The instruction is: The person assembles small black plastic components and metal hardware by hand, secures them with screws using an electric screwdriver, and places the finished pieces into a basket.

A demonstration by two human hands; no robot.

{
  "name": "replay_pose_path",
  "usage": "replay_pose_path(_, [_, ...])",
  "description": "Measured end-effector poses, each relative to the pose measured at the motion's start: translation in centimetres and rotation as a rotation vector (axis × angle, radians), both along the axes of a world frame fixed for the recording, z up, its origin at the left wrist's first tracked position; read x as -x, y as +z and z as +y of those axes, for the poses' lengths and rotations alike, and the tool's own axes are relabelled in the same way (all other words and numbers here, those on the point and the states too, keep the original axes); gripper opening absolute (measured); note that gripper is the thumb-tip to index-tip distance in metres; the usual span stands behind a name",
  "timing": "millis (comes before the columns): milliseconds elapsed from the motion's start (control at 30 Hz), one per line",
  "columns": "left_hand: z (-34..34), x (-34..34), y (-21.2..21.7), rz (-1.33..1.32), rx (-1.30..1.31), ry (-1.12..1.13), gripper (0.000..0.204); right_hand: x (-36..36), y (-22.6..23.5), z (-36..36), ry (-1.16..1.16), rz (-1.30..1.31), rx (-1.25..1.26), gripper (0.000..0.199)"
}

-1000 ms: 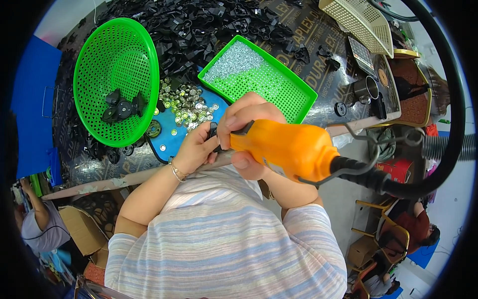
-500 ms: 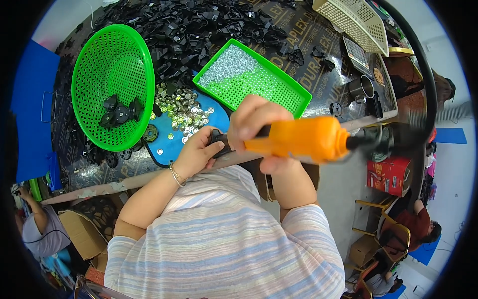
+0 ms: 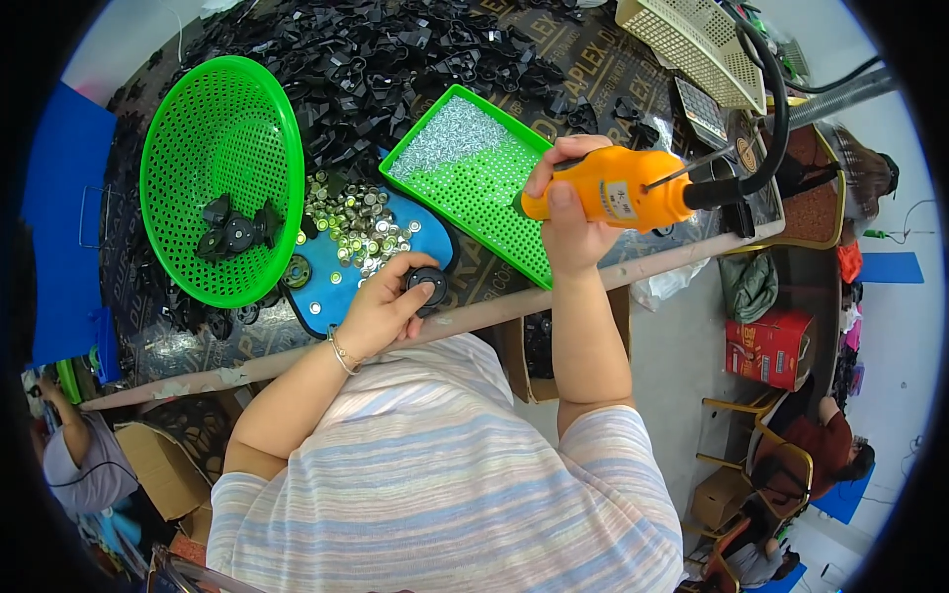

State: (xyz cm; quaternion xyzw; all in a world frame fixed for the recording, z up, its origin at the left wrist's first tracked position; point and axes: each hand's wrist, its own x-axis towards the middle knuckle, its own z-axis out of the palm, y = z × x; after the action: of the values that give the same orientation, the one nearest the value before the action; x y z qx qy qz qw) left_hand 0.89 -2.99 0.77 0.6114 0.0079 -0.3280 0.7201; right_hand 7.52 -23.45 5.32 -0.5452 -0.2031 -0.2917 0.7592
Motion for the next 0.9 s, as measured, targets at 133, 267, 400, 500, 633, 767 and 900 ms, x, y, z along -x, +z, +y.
replay_pose_path(133, [0.1, 0.0, -0.2, 0.006, -0.002, 0.004, 0.024, -0.4, -0.3, 0.0, 0.011, 0.0, 0.001, 0.032])
replay_pose_path(267, [0.2, 0.1, -0.2, -0.023, 0.032, -0.033, 0.039, -0.5, -0.3, -0.1, 0.027, 0.005, -0.004, 0.031])
replay_pose_path(400, [0.3, 0.3, -0.9, -0.078, 0.075, -0.056, 0.052, -0.5, -0.5, -0.2, 0.066, 0.027, -0.011, 0.029])
replay_pose_path(500, [0.3, 0.5, -0.9, -0.076, 0.084, -0.022, 0.052, -0.5, -0.4, -0.2, 0.062, 0.032, -0.01, 0.028])
replay_pose_path(633, [0.3, 0.4, -0.3, 0.004, 0.091, -0.013, 0.051, 0.7, 1.3, -0.2, 0.05, 0.041, -0.02, 0.038])
replay_pose_path(767, [0.4, 0.5, -0.6, -0.04, 0.084, -0.013, 0.05, 3.1, 3.4, 1.0, 0.204, -0.026, -0.04, 0.044])
replay_pose_path(900, [0.3, 0.5, -0.6, -0.039, 0.073, -0.015, 0.05, 5.4, 3.7, 3.2, 0.376, -0.048, -0.062, 0.047])
